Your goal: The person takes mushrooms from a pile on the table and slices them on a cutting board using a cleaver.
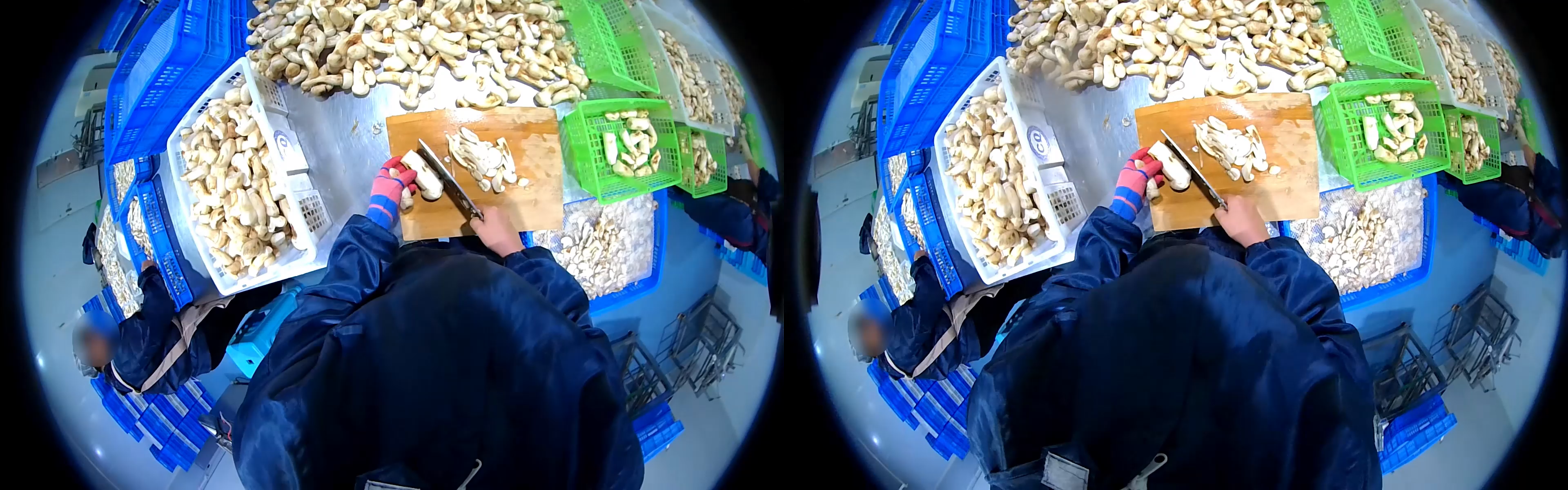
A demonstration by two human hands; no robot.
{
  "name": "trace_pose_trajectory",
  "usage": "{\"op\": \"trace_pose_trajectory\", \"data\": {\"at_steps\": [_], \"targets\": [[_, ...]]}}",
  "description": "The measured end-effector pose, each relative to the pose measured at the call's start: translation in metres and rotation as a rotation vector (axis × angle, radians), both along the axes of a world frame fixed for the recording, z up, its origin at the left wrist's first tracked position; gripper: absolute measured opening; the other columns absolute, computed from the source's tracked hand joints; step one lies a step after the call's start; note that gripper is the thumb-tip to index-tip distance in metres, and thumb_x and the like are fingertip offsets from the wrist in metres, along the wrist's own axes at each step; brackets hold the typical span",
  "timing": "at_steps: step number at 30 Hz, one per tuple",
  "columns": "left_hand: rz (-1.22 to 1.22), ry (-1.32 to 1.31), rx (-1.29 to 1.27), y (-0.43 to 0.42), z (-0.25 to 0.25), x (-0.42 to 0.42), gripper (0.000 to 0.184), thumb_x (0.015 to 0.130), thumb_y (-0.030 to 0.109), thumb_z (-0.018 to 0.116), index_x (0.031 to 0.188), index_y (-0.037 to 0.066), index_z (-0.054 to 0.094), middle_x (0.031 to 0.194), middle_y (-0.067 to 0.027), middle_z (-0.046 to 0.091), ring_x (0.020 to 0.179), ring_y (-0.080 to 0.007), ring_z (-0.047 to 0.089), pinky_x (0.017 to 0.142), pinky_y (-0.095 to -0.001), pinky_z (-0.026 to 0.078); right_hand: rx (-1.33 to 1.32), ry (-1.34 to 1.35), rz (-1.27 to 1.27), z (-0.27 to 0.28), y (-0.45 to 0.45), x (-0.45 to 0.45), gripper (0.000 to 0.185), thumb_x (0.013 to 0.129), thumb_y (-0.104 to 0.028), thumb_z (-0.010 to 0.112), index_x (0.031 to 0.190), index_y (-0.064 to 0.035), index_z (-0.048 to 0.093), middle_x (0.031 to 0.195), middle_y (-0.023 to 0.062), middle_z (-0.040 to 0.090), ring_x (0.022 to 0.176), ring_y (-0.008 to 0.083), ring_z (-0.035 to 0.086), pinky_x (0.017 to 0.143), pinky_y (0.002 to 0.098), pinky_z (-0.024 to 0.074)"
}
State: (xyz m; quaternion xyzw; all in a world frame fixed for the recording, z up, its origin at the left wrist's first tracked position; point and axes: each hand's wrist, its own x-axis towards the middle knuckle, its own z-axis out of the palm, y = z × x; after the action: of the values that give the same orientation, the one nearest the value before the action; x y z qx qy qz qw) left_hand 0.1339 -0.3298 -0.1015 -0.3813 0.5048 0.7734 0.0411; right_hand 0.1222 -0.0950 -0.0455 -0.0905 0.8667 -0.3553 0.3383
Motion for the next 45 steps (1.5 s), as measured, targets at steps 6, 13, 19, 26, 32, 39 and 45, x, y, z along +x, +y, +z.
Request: {"op": "trace_pose_trajectory", "data": {"at_steps": [6,13,19,26,32,39,45], "targets": [[-0.181,-0.212,-0.300,0.008,-0.010,-0.019,0.049,0.068,0.009,0.070,0.111,0.002,0.047,0.087,-0.0096,0.061,0.067,-0.0165,0.059,0.053,-0.0253,0.048,-0.020,0.006,-0.028,0.002,-0.004,-0.002,0.026,0.073,-0.020,0.052,0.084,0.0018,0.059,0.075,0.0244,0.059,0.074,0.0394,0.057,0.070,0.0447,0.0443],[0.029,0.031,0.040,-0.025,0.063,-0.012,0.048,0.066,-0.001,0.064,0.110,0.000,0.046,0.094,-0.0114,0.059,0.084,-0.0223,0.060,0.068,-0.0326,0.052,0.088,0.269,-0.007,0.000,0.012,-0.013,0.026,0.072,-0.017,0.050,0.092,-0.0020,0.058,0.077,0.0236,0.058,0.074,0.0402,0.056,0.069,0.0465,0.0453],[0.166,0.186,-0.212,-0.116,0.151,0.007,0.048,0.066,0.004,0.064,0.112,0.003,0.049,0.089,-0.0066,0.059,0.078,-0.0175,0.058,0.065,-0.0296,0.050,0.036,0.295,0.097,-0.017,0.015,-0.010,0.029,0.070,-0.013,0.052,0.094,0.0026,0.057,0.088,0.0237,0.058,0.083,0.0391,0.054,0.075,0.0428,0.0439],[0.533,0.415,-0.601,-0.282,0.172,0.035,0.049,0.068,0.006,0.065,0.115,0.004,0.049,0.086,-0.0081,0.059,0.070,-0.0158,0.056,0.057,-0.0263,0.047,0.100,0.263,0.101,-0.024,0.021,-0.013,0.037,0.071,-0.016,0.054,0.104,-0.0014,0.057,0.089,0.0217,0.060,0.085,0.0359,0.057,0.077,0.0414,0.0451],[0.682,0.301,-0.651,-0.399,0.188,0.048,0.028,0.074,0.013,0.058,0.101,0.004,0.056,0.076,-0.0077,0.059,0.059,-0.0161,0.056,0.047,-0.0261,0.044,0.130,0.274,0.102,-0.010,0.021,-0.014,0.039,0.071,-0.020,0.052,0.107,-0.0051,0.057,0.091,0.0214,0.060,0.086,0.0369,0.057,0.078,0.0419,0.0452],[0.195,-0.375,-1.807,-0.369,0.212,-0.029,0.077,0.060,0.037,0.072,0.126,0.010,0.042,0.122,-0.0173,0.047,0.116,-0.0311,0.041,0.096,-0.0360,0.034,0.134,0.280,0.092,-0.018,0.022,-0.012,0.039,0.071,-0.020,0.052,0.106,-0.0062,0.057,0.090,0.0213,0.060,0.083,0.0374,0.057,0.076,0.0428,0.0459],[-0.520,0.386,-0.900,-0.187,0.120,-0.159,0.039,0.072,0.024,0.066,0.107,0.008,0.058,0.098,-0.0099,0.063,0.087,-0.0225,0.061,0.079,-0.0311,0.045,0.133,0.272,0.064,-0.008,0.017,-0.008,0.037,0.071,-0.018,0.055,0.106,-0.0058,0.057,0.087,0.0218,0.060,0.081,0.0366,0.057,0.073,0.0418,0.0463]]}}
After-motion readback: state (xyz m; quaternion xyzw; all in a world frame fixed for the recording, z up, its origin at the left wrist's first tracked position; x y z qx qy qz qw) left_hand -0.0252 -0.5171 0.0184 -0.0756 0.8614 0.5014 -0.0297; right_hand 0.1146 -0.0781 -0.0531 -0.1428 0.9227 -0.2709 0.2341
